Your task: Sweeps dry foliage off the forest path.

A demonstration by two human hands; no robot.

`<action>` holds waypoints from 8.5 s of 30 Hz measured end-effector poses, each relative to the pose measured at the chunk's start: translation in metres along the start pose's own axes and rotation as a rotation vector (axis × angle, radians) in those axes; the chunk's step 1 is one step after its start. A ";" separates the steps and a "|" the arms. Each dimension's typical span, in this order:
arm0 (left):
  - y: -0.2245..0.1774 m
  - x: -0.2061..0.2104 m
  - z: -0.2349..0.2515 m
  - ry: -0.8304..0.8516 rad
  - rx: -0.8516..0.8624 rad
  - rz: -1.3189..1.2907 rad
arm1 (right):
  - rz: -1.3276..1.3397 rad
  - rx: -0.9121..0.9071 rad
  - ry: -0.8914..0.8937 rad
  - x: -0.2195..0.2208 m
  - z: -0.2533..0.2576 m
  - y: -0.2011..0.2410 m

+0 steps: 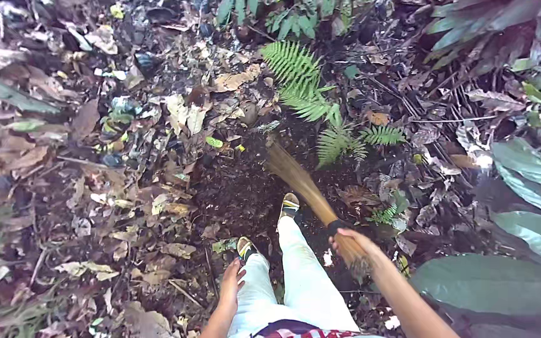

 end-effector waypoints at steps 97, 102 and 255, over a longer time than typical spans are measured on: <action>-0.128 0.006 0.082 -0.180 -0.068 -1.475 | -1.591 0.447 0.601 0.386 0.196 -0.072; -0.119 -0.116 0.115 -0.664 0.213 -1.795 | -1.878 0.535 1.094 0.497 0.229 -0.167; -0.458 0.269 0.020 0.525 -0.227 -0.905 | -1.120 0.024 0.154 0.334 0.106 0.360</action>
Point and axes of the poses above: each hand's wrist, its own z-axis towards the middle knuckle, its own x-axis out of the palm, y = z × x, the point moved 10 cm from there along z, towards the middle knuckle, and after that the axes turned 5 degrees about y, right-handed, at the moved point
